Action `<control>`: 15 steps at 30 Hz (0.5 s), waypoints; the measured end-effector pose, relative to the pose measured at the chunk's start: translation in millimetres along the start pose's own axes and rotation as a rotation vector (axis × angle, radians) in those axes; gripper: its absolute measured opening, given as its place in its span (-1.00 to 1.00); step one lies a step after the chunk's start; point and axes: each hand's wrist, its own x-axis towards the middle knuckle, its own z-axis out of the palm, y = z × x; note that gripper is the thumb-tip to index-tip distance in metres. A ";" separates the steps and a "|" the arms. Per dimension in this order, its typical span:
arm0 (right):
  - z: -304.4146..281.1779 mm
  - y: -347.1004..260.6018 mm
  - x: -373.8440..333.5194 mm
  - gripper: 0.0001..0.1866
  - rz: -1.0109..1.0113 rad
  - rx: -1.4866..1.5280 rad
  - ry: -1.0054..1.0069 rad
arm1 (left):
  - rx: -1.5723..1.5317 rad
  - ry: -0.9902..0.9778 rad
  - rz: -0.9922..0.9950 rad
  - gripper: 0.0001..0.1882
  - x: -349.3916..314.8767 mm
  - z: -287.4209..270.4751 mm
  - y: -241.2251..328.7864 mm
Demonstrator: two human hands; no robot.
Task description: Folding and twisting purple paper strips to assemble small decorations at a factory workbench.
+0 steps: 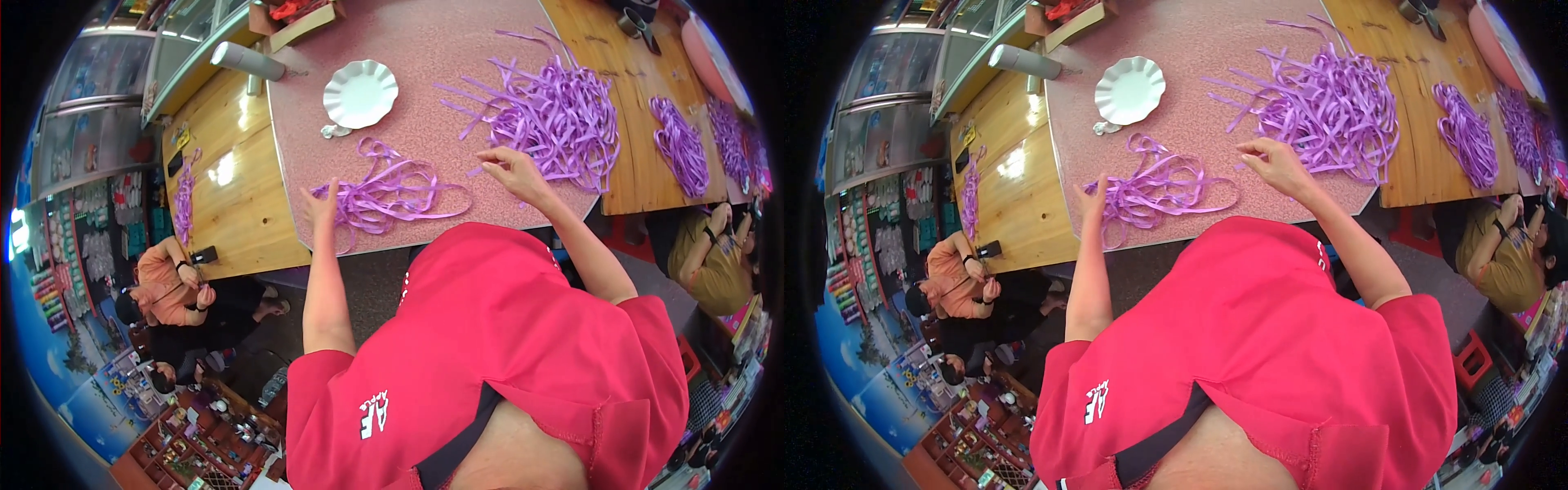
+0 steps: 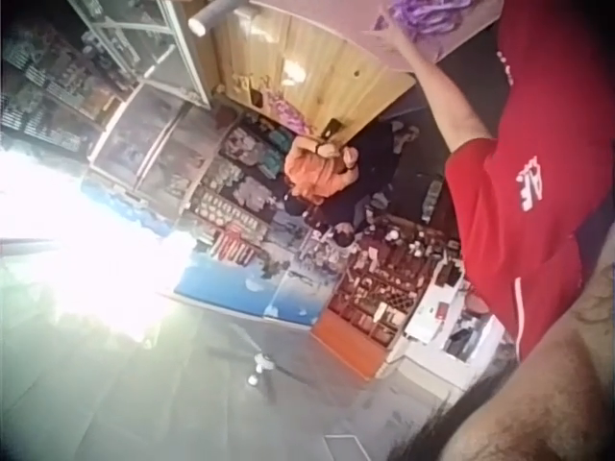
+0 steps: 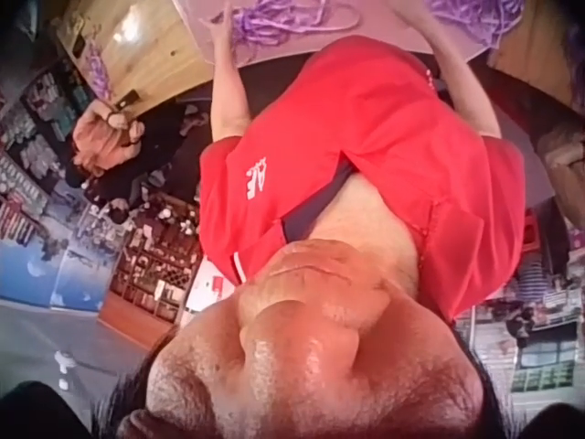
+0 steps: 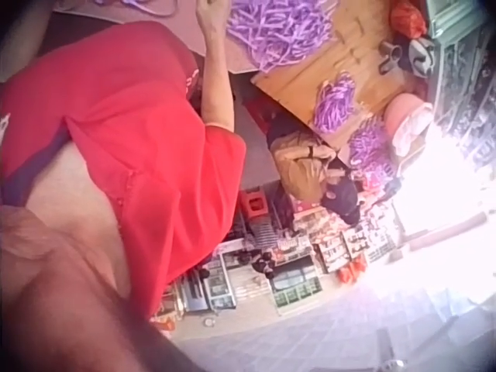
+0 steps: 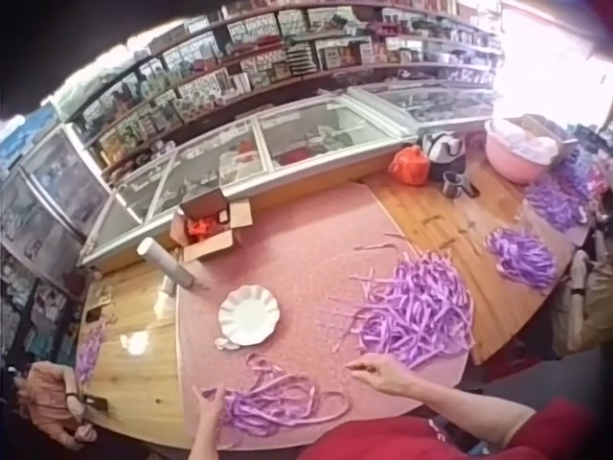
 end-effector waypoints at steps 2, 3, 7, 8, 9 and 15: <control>10.6 -1.7 -0.9 -0.69 -0.022 -0.014 -0.007 | -0.086 0.007 0.052 0.34 -6.9 19.3 6.8; 10.6 3.6 -4.0 -0.69 -0.018 -0.020 -0.001 | -0.074 -0.104 0.098 0.35 -22.4 26.3 38.5; 21.3 5.4 -10.8 -0.71 0.001 -0.035 -0.033 | 0.164 -0.197 0.372 0.26 -108.5 44.6 113.2; 20.1 8.1 -12.7 -0.72 0.030 -0.079 -0.060 | 0.284 -0.311 0.394 0.19 -128.1 35.1 130.6; 22.7 5.4 -13.9 -0.72 0.048 -0.121 -0.100 | 0.282 -0.299 0.385 0.19 -133.6 35.0 123.8; 26.8 -0.1 -16.2 -0.73 0.036 -0.164 -0.174 | 0.011 -0.237 0.639 -0.50 -87.6 57.4 50.1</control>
